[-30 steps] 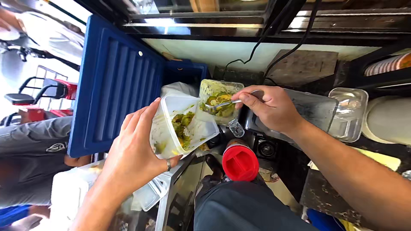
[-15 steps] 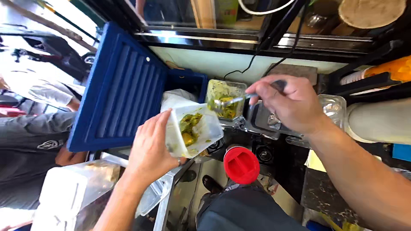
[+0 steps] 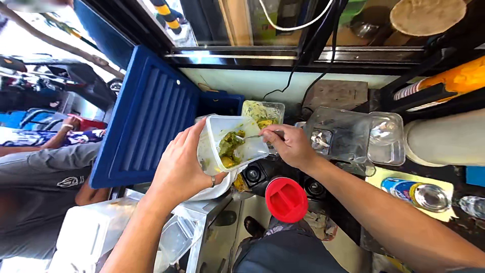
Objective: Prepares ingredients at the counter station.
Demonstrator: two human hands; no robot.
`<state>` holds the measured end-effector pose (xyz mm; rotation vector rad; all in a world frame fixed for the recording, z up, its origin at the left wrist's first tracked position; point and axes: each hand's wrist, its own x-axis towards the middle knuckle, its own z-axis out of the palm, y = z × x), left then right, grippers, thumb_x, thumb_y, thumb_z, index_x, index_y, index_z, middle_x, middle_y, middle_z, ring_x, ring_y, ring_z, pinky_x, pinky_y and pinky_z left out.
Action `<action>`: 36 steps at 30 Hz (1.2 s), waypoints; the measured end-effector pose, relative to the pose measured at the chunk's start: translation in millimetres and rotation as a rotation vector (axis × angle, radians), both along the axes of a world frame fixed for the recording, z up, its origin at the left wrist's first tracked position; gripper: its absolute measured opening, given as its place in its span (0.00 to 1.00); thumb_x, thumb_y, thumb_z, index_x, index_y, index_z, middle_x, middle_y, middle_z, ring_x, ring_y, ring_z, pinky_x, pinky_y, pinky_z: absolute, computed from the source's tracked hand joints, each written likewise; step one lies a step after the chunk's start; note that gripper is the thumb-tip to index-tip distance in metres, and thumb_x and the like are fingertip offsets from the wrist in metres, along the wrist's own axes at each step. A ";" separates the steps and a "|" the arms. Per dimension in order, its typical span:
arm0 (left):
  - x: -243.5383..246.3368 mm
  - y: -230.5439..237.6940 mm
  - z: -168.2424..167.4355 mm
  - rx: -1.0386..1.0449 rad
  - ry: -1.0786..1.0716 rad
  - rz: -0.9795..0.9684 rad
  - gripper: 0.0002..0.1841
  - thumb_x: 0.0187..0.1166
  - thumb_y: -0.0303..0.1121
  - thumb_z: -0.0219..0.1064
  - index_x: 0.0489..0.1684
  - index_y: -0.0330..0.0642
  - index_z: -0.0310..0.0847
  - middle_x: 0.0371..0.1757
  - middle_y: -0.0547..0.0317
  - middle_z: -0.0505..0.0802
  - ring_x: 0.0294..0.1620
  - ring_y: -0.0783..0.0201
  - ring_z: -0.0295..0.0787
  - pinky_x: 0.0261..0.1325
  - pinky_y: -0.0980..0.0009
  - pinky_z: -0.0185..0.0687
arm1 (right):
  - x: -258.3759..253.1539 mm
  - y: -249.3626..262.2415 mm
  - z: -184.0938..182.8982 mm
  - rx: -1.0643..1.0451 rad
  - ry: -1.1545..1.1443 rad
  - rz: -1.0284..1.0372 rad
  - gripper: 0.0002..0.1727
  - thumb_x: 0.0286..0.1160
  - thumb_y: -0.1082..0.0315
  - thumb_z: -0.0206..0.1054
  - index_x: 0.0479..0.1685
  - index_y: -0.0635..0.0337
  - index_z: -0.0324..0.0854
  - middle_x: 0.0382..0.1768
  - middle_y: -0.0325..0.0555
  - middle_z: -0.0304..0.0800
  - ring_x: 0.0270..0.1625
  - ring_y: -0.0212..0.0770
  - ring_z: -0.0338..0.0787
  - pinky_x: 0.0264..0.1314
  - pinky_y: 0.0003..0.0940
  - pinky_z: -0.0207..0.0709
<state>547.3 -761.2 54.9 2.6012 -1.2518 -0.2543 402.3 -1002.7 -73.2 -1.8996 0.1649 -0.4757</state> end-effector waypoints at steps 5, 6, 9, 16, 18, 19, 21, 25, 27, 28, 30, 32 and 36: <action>3.1 -13.7 11.8 0.075 -0.025 -0.045 0.66 0.36 0.72 0.81 0.90 0.55 0.61 0.71 0.55 0.85 0.68 0.52 0.84 0.63 0.42 0.82 | -4.9 -18.7 19.0 0.165 0.100 -0.141 0.14 0.89 0.60 0.59 0.51 0.55 0.89 0.33 0.33 0.95 0.33 0.26 0.91 0.37 0.28 0.86; 2.5 -15.3 12.5 0.085 -0.017 -0.046 0.66 0.36 0.71 0.81 0.89 0.56 0.61 0.70 0.56 0.86 0.67 0.52 0.84 0.64 0.42 0.81 | -7.2 -20.5 20.9 0.118 0.082 -0.134 0.14 0.88 0.60 0.59 0.50 0.55 0.89 0.32 0.33 0.94 0.33 0.26 0.90 0.37 0.27 0.86; 2.6 -17.1 13.0 0.080 -0.008 -0.037 0.66 0.35 0.71 0.81 0.89 0.57 0.62 0.71 0.56 0.85 0.70 0.52 0.82 0.65 0.42 0.80 | -6.6 -17.2 27.8 -0.107 0.000 -0.027 0.15 0.87 0.61 0.58 0.50 0.59 0.89 0.39 0.41 0.93 0.37 0.32 0.91 0.43 0.35 0.90; -4.2 -7.9 9.7 0.059 -0.025 -0.009 0.66 0.34 0.71 0.82 0.89 0.56 0.62 0.71 0.55 0.85 0.70 0.51 0.83 0.65 0.41 0.81 | 18.3 -20.7 15.3 0.805 0.415 -0.362 0.18 0.94 0.59 0.52 0.51 0.62 0.84 0.25 0.40 0.87 0.13 0.28 0.70 0.15 0.24 0.66; -5.3 -4.2 7.7 0.060 -0.004 0.001 0.66 0.34 0.69 0.83 0.89 0.56 0.61 0.71 0.55 0.85 0.70 0.52 0.83 0.67 0.42 0.80 | 14.6 -25.5 23.2 0.603 0.407 -0.254 0.19 0.93 0.58 0.52 0.51 0.59 0.87 0.28 0.40 0.91 0.13 0.29 0.73 0.16 0.26 0.68; -5.2 -2.4 6.9 0.057 0.006 0.013 0.67 0.33 0.69 0.83 0.89 0.57 0.60 0.71 0.56 0.85 0.70 0.53 0.83 0.67 0.42 0.80 | 12.6 -30.9 29.5 0.479 0.385 -0.177 0.19 0.93 0.57 0.52 0.51 0.57 0.88 0.29 0.40 0.92 0.14 0.30 0.73 0.16 0.27 0.68; -2.8 1.8 4.6 0.032 0.016 0.030 0.66 0.35 0.71 0.82 0.89 0.57 0.60 0.72 0.57 0.85 0.70 0.55 0.83 0.66 0.44 0.82 | 12.9 -47.7 40.2 0.288 0.310 -0.019 0.17 0.92 0.57 0.54 0.54 0.53 0.88 0.29 0.38 0.92 0.15 0.31 0.75 0.17 0.27 0.69; -1.1 8.2 -2.5 0.008 0.063 0.079 0.66 0.35 0.72 0.82 0.90 0.61 0.58 0.72 0.61 0.84 0.68 0.59 0.84 0.64 0.48 0.85 | 14.9 -72.2 40.0 0.254 0.231 0.088 0.16 0.92 0.58 0.55 0.55 0.53 0.89 0.31 0.37 0.93 0.15 0.30 0.79 0.15 0.25 0.72; -0.9 12.2 -4.0 0.004 0.054 0.087 0.67 0.35 0.72 0.83 0.90 0.61 0.57 0.73 0.59 0.84 0.69 0.58 0.84 0.65 0.47 0.85 | 12.6 -82.2 37.4 0.390 0.210 0.038 0.18 0.93 0.60 0.52 0.55 0.56 0.88 0.33 0.40 0.93 0.15 0.30 0.77 0.15 0.24 0.71; -2.5 16.1 -5.0 0.005 0.049 0.094 0.68 0.34 0.70 0.84 0.90 0.61 0.56 0.74 0.57 0.83 0.70 0.55 0.84 0.66 0.45 0.84 | 10.0 -86.4 36.7 0.456 0.205 -0.006 0.19 0.93 0.59 0.50 0.55 0.56 0.87 0.32 0.40 0.92 0.15 0.28 0.75 0.15 0.23 0.70; -7.9 28.2 -9.1 -0.006 0.036 0.102 0.69 0.32 0.63 0.86 0.91 0.59 0.55 0.76 0.53 0.82 0.72 0.50 0.81 0.68 0.42 0.81 | 5.3 -89.5 34.1 0.486 0.177 -0.104 0.18 0.93 0.59 0.50 0.53 0.56 0.87 0.31 0.37 0.92 0.15 0.26 0.74 0.15 0.20 0.68; -14.8 45.1 -19.1 -0.055 0.004 0.096 0.69 0.33 0.58 0.87 0.91 0.54 0.52 0.77 0.47 0.80 0.74 0.47 0.79 0.71 0.43 0.79 | 7.3 -85.3 21.3 0.294 0.165 -0.127 0.17 0.92 0.61 0.51 0.52 0.56 0.88 0.31 0.36 0.91 0.17 0.26 0.75 0.18 0.22 0.70; -28.4 75.4 -50.1 -0.182 -0.001 0.108 0.65 0.46 0.61 0.85 0.91 0.45 0.49 0.80 0.43 0.78 0.78 0.51 0.78 0.76 0.50 0.78 | 11.6 -72.9 3.6 -0.143 0.244 -0.082 0.17 0.91 0.56 0.55 0.52 0.53 0.89 0.31 0.37 0.91 0.26 0.31 0.83 0.31 0.34 0.79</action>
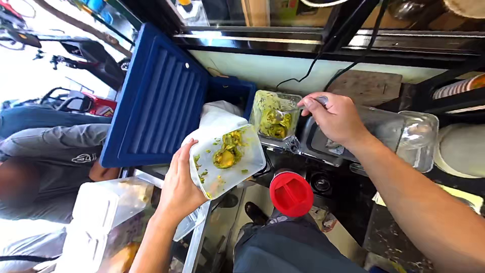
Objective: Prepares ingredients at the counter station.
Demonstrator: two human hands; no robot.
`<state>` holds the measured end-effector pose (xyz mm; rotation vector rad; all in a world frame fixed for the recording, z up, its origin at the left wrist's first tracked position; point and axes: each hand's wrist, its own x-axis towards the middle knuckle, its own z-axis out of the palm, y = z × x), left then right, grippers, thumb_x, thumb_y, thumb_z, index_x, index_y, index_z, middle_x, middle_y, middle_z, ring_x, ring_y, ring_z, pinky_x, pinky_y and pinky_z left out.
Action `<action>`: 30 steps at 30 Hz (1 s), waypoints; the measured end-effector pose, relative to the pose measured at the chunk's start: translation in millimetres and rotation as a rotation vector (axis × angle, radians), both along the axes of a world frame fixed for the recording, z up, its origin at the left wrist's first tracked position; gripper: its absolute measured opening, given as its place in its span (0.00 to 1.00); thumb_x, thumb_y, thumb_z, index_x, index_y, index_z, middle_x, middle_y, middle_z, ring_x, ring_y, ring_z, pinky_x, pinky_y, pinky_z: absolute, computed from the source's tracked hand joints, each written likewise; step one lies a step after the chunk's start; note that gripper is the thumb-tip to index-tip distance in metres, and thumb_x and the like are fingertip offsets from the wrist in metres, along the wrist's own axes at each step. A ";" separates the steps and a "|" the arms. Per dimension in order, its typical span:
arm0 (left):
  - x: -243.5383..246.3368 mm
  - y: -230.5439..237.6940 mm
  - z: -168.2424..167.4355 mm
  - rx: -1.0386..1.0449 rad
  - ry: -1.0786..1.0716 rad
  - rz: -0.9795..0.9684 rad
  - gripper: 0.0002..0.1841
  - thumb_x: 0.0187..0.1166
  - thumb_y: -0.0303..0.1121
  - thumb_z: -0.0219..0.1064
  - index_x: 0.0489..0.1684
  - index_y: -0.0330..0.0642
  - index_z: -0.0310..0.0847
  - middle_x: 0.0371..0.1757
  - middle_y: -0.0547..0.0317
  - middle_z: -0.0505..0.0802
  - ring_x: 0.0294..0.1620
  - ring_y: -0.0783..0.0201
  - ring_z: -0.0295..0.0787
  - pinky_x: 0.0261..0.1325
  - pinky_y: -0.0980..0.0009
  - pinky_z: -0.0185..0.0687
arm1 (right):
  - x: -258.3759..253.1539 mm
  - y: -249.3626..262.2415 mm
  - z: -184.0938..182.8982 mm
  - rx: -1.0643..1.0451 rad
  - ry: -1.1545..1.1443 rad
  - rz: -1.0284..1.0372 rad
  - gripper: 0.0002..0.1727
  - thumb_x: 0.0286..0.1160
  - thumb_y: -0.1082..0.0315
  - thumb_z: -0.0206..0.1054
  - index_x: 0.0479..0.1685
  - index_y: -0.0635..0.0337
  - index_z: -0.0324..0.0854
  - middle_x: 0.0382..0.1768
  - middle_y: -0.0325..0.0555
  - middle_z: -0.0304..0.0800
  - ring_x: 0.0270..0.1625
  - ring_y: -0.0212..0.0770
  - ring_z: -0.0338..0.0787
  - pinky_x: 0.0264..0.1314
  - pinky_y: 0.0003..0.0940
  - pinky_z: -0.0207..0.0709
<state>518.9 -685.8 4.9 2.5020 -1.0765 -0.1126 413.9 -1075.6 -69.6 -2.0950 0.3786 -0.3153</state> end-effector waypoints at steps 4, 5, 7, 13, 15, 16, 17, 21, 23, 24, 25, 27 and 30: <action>-25.4 24.5 -27.9 -0.131 0.114 0.118 0.67 0.42 0.59 0.87 0.90 0.44 0.49 0.80 0.43 0.77 0.79 0.55 0.76 0.80 0.54 0.76 | -10.3 7.7 30.5 0.024 -0.019 -0.042 0.17 0.92 0.59 0.54 0.52 0.54 0.88 0.30 0.36 0.90 0.21 0.28 0.79 0.25 0.28 0.74; -33.3 27.8 -34.0 -0.173 0.140 0.152 0.68 0.40 0.57 0.88 0.90 0.42 0.49 0.79 0.42 0.78 0.78 0.56 0.77 0.79 0.55 0.76 | -17.8 11.6 49.4 0.073 -0.055 -0.045 0.16 0.92 0.60 0.53 0.53 0.54 0.88 0.29 0.34 0.90 0.19 0.26 0.76 0.22 0.24 0.71; -50.1 35.5 -43.8 -0.286 0.227 0.219 0.71 0.38 0.54 0.91 0.90 0.36 0.46 0.77 0.40 0.79 0.77 0.57 0.79 0.79 0.57 0.77 | -32.3 40.1 88.9 0.177 -0.125 0.044 0.14 0.91 0.62 0.55 0.54 0.55 0.87 0.30 0.33 0.91 0.18 0.24 0.77 0.17 0.19 0.70; -120.5 81.9 -72.2 -0.726 0.383 0.231 0.71 0.40 0.43 0.94 0.90 0.39 0.43 0.77 0.48 0.80 0.75 0.61 0.81 0.78 0.56 0.80 | -55.0 207.5 118.5 -0.286 -0.008 0.393 0.16 0.79 0.47 0.68 0.50 0.48 0.81 0.32 0.33 0.86 0.28 0.33 0.85 0.26 0.36 0.81; -150.5 127.8 -72.8 -0.827 0.387 0.293 0.71 0.38 0.41 0.94 0.91 0.42 0.43 0.79 0.49 0.78 0.76 0.59 0.80 0.79 0.54 0.80 | -51.5 243.4 129.7 -0.371 -0.031 0.408 0.25 0.80 0.43 0.67 0.64 0.50 0.86 0.49 0.47 0.85 0.43 0.44 0.86 0.41 0.48 0.83; -168.2 155.6 -69.6 -0.848 0.374 0.341 0.71 0.38 0.42 0.94 0.91 0.41 0.44 0.80 0.49 0.78 0.77 0.59 0.79 0.80 0.55 0.79 | -44.0 258.3 129.5 -0.326 -0.096 0.380 0.24 0.83 0.47 0.65 0.67 0.52 0.85 0.50 0.48 0.83 0.42 0.42 0.82 0.40 0.42 0.79; -188.0 186.4 -66.0 -0.854 0.357 0.391 0.72 0.38 0.45 0.94 0.91 0.40 0.44 0.81 0.49 0.76 0.79 0.59 0.77 0.82 0.56 0.77 | -34.2 276.4 123.0 -0.281 -0.150 0.366 0.22 0.86 0.51 0.62 0.67 0.55 0.83 0.50 0.49 0.82 0.41 0.39 0.82 0.41 0.37 0.79; -270.7 320.6 -61.1 -0.790 0.247 0.597 0.74 0.41 0.56 0.92 0.92 0.38 0.40 0.84 0.45 0.72 0.82 0.59 0.72 0.85 0.59 0.72 | 0.2 383.9 29.6 -0.303 0.040 0.804 0.32 0.71 0.50 0.76 0.71 0.58 0.80 0.71 0.60 0.79 0.71 0.58 0.82 0.70 0.61 0.79; -306.8 382.2 -65.3 -0.743 0.217 0.725 0.76 0.39 0.56 0.91 0.91 0.34 0.38 0.83 0.44 0.73 0.82 0.62 0.73 0.84 0.63 0.73 | 15.8 433.6 -18.3 -0.552 0.112 1.031 0.46 0.47 0.36 0.85 0.70 0.49 0.82 0.85 0.62 0.65 0.87 0.66 0.64 0.82 0.72 0.60; -325.2 410.9 -69.0 -0.728 0.220 0.787 0.76 0.37 0.55 0.92 0.90 0.32 0.39 0.82 0.44 0.74 0.82 0.63 0.73 0.84 0.63 0.73 | 23.1 453.3 -32.9 -0.646 0.150 1.088 0.50 0.37 0.33 0.88 0.69 0.48 0.82 0.88 0.64 0.60 0.89 0.68 0.59 0.85 0.74 0.53; -342.3 436.8 -73.1 -0.722 0.230 0.844 0.75 0.36 0.54 0.92 0.89 0.33 0.40 0.81 0.44 0.75 0.81 0.63 0.74 0.83 0.63 0.74 | 29.8 468.1 -42.4 -0.714 0.190 1.120 0.54 0.30 0.32 0.89 0.67 0.50 0.82 0.88 0.66 0.58 0.89 0.70 0.58 0.85 0.76 0.50; -366.9 479.7 -81.0 -0.733 0.265 0.915 0.74 0.35 0.51 0.94 0.89 0.38 0.43 0.81 0.49 0.76 0.80 0.64 0.76 0.83 0.63 0.75 | 42.5 486.5 -47.7 -0.813 0.235 1.146 0.55 0.27 0.33 0.92 0.65 0.54 0.81 0.84 0.66 0.65 0.84 0.70 0.66 0.80 0.78 0.57; -385.9 518.0 -88.6 -0.750 0.363 0.950 0.74 0.35 0.50 0.94 0.92 0.48 0.41 0.81 0.57 0.77 0.79 0.67 0.76 0.82 0.63 0.76 | 49.9 501.4 -40.9 -0.852 0.205 1.139 0.55 0.27 0.34 0.92 0.64 0.55 0.82 0.74 0.66 0.76 0.76 0.75 0.72 0.68 0.83 0.62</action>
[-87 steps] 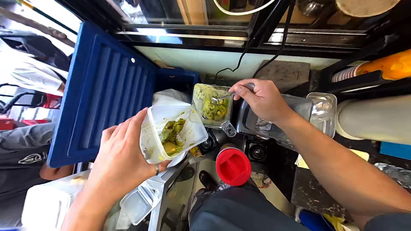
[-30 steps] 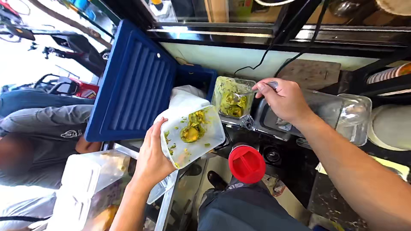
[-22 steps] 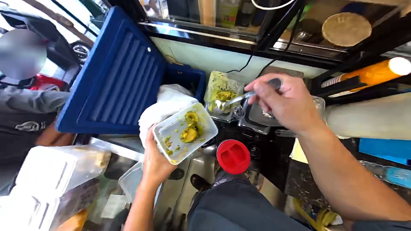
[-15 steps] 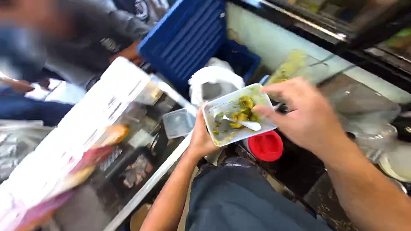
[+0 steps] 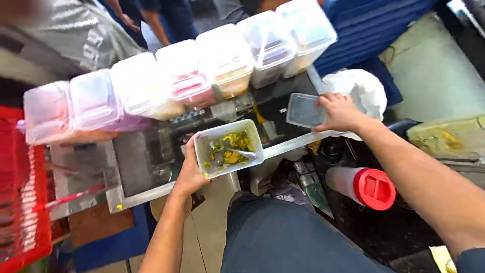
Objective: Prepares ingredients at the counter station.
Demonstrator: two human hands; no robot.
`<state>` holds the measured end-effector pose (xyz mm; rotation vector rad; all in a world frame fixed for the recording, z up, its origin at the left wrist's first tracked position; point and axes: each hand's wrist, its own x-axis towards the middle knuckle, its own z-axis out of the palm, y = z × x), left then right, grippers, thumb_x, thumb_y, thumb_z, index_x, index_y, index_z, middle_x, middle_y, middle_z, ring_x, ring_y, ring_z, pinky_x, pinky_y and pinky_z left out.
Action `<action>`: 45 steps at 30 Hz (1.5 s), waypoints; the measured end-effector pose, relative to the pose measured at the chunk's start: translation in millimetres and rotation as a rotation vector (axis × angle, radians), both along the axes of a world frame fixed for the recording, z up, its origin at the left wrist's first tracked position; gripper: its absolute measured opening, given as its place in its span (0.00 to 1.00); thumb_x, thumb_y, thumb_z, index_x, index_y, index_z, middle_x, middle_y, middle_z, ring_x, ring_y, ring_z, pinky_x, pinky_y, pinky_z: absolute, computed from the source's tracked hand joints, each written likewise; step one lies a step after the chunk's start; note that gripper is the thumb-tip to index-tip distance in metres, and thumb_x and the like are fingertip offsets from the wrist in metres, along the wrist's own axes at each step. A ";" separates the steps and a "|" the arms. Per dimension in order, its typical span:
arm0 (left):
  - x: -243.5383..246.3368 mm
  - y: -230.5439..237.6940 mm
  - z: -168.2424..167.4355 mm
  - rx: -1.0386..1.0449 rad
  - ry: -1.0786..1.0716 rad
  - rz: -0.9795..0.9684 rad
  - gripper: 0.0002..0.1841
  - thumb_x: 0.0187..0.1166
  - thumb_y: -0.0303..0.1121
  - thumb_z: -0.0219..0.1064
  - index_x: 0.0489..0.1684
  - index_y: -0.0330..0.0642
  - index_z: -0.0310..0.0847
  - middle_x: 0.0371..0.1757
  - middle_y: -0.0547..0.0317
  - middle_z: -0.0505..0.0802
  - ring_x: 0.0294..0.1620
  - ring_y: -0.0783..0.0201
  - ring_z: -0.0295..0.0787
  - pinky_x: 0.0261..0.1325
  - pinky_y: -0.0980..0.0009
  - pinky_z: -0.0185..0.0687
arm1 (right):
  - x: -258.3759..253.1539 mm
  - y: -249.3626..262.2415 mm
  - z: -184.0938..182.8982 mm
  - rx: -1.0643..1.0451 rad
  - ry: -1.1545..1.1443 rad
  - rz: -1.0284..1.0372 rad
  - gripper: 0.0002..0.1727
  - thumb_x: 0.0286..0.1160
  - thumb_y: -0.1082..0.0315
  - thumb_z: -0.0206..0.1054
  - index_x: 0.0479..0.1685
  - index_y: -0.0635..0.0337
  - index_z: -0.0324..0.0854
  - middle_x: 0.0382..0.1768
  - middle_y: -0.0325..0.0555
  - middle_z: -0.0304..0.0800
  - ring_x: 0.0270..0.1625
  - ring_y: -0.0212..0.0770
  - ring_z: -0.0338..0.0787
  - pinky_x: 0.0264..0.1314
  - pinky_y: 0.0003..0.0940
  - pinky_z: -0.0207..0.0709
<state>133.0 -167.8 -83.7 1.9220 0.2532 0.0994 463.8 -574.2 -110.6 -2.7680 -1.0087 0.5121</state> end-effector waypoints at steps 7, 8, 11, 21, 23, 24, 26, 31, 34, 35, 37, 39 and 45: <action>-41.8 3.1 -7.0 -0.374 -0.118 0.366 0.45 0.70 0.71 0.66 0.81 0.47 0.69 0.72 0.57 0.84 0.66 0.59 0.85 0.63 0.59 0.86 | -107.3 125.4 113.9 0.399 0.184 0.214 0.58 0.36 0.27 0.82 0.81 0.37 0.74 0.82 0.52 0.68 0.81 0.58 0.69 0.75 0.65 0.72; -42.5 -3.9 1.4 -0.446 -0.124 0.489 0.31 0.83 0.60 0.59 0.71 0.44 0.79 0.60 0.59 0.89 0.55 0.63 0.89 0.55 0.62 0.89 | -120.1 144.7 119.1 0.391 0.169 0.298 0.56 0.36 0.25 0.81 0.80 0.33 0.75 0.82 0.54 0.67 0.81 0.60 0.69 0.74 0.65 0.71; -32.6 -22.6 30.2 -0.562 -0.067 0.643 0.20 0.91 0.40 0.52 0.58 0.35 0.86 0.44 0.52 0.93 0.39 0.62 0.91 0.41 0.67 0.90 | -139.8 185.8 112.9 0.360 0.113 0.509 0.53 0.40 0.26 0.80 0.80 0.25 0.75 0.83 0.57 0.66 0.84 0.63 0.64 0.79 0.67 0.64; -8.8 -48.4 46.2 -0.447 0.039 0.879 0.13 0.84 0.32 0.67 0.57 0.35 0.91 0.48 0.50 0.96 0.41 0.59 0.94 0.45 0.63 0.92 | -145.5 204.0 90.2 0.404 0.013 0.585 0.50 0.45 0.23 0.75 0.81 0.23 0.74 0.83 0.58 0.66 0.85 0.62 0.64 0.81 0.67 0.60; -7.6 -49.2 47.2 -0.460 0.016 0.880 0.13 0.85 0.31 0.65 0.56 0.34 0.91 0.48 0.48 0.96 0.39 0.59 0.95 0.41 0.63 0.94 | -143.7 206.2 90.2 0.406 -0.004 0.585 0.50 0.46 0.23 0.75 0.81 0.24 0.74 0.83 0.59 0.66 0.85 0.63 0.64 0.81 0.66 0.58; -7.8 -49.6 46.7 -0.464 0.015 0.873 0.13 0.85 0.31 0.65 0.57 0.34 0.91 0.49 0.48 0.96 0.40 0.58 0.95 0.42 0.62 0.94 | -143.4 207.5 89.0 0.388 0.002 0.590 0.51 0.46 0.23 0.74 0.82 0.24 0.74 0.83 0.60 0.66 0.85 0.63 0.64 0.82 0.66 0.57; -6.5 -48.3 42.9 -0.448 0.015 0.870 0.12 0.83 0.31 0.68 0.57 0.35 0.91 0.48 0.49 0.96 0.41 0.58 0.95 0.45 0.62 0.94 | -143.5 209.9 85.3 0.372 0.007 0.602 0.51 0.45 0.22 0.74 0.82 0.22 0.72 0.83 0.59 0.66 0.85 0.61 0.63 0.83 0.65 0.56; -4.7 -47.0 23.8 -0.427 -0.034 0.789 0.10 0.81 0.28 0.68 0.56 0.37 0.85 0.43 0.53 0.92 0.42 0.61 0.90 0.47 0.64 0.89 | -134.4 191.8 86.5 0.451 0.334 0.341 0.51 0.52 0.26 0.77 0.86 0.26 0.69 0.90 0.48 0.57 0.89 0.55 0.59 0.83 0.65 0.63; -6.5 -38.1 20.1 -0.450 -0.040 0.682 0.15 0.82 0.29 0.66 0.64 0.35 0.78 0.43 0.55 0.89 0.46 0.64 0.88 0.54 0.65 0.87 | -130.0 174.8 74.3 0.486 0.855 -0.157 0.41 0.75 0.37 0.66 0.88 0.42 0.64 0.74 0.42 0.80 0.68 0.43 0.87 0.66 0.48 0.86; -8.4 -31.1 21.6 -0.458 -0.020 0.646 0.16 0.82 0.30 0.66 0.65 0.34 0.78 0.45 0.55 0.90 0.47 0.64 0.88 0.55 0.65 0.87 | -136.9 177.5 69.8 0.502 0.987 -0.273 0.40 0.78 0.36 0.62 0.86 0.46 0.61 0.66 0.43 0.87 0.61 0.42 0.92 0.60 0.43 0.89; -16.9 -5.9 28.2 -0.446 0.028 0.609 0.17 0.83 0.31 0.65 0.67 0.36 0.79 0.48 0.54 0.90 0.50 0.64 0.88 0.56 0.65 0.87 | -157.9 199.1 69.8 0.568 1.107 -0.384 0.37 0.81 0.39 0.60 0.84 0.49 0.61 0.60 0.45 0.90 0.56 0.42 0.94 0.56 0.40 0.91; -38.6 38.4 36.2 -0.352 0.064 0.618 0.18 0.83 0.30 0.65 0.70 0.39 0.80 0.52 0.55 0.91 0.52 0.62 0.89 0.56 0.62 0.88 | -185.4 243.4 76.8 0.587 1.141 -0.406 0.32 0.86 0.48 0.60 0.84 0.52 0.61 0.59 0.46 0.89 0.55 0.42 0.93 0.56 0.41 0.91; -115.1 185.7 57.2 0.094 0.129 0.725 0.27 0.80 0.33 0.70 0.77 0.41 0.68 0.59 0.53 0.91 0.54 0.65 0.92 0.55 0.63 0.91 | -261.2 413.8 68.7 0.720 1.245 -0.455 0.34 0.86 0.48 0.63 0.86 0.53 0.60 0.64 0.60 0.85 0.58 0.55 0.91 0.57 0.56 0.88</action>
